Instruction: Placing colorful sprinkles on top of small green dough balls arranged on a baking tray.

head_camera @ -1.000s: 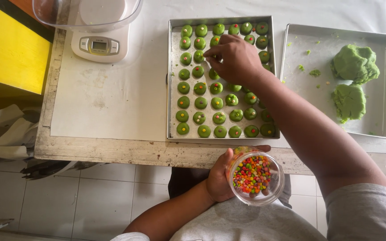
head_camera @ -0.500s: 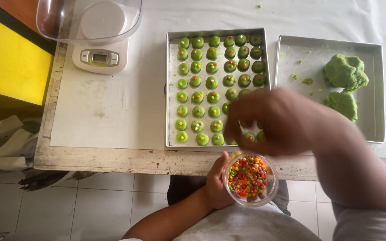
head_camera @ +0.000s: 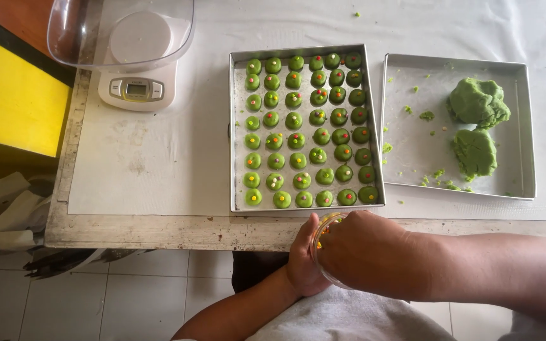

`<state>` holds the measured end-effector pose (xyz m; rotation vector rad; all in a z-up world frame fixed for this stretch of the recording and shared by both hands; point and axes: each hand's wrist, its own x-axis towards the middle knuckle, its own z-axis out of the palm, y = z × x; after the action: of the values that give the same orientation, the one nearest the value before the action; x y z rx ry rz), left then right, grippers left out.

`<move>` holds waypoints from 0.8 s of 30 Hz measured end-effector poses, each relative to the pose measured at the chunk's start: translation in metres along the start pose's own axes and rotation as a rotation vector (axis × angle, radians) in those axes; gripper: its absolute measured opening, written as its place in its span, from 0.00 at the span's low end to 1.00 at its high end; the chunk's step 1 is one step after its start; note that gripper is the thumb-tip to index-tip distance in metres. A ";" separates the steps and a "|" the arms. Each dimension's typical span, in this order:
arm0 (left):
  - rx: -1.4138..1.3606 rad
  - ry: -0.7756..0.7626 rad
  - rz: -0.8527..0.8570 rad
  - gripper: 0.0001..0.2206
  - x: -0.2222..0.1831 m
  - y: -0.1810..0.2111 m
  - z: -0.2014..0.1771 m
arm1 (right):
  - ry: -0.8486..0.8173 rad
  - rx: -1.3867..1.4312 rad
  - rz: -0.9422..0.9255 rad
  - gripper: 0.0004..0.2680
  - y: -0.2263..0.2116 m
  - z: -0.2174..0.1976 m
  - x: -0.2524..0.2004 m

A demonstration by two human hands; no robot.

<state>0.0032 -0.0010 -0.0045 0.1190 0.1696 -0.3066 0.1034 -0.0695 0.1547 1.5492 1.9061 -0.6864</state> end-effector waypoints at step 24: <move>-0.185 -0.182 -0.037 0.41 -0.004 0.002 0.017 | 1.165 0.493 0.061 0.03 0.125 -0.033 -0.023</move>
<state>0.0022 0.0001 0.0128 -0.0955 0.0198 -0.3358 0.2260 -0.0375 0.1903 2.6913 2.5481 -0.1838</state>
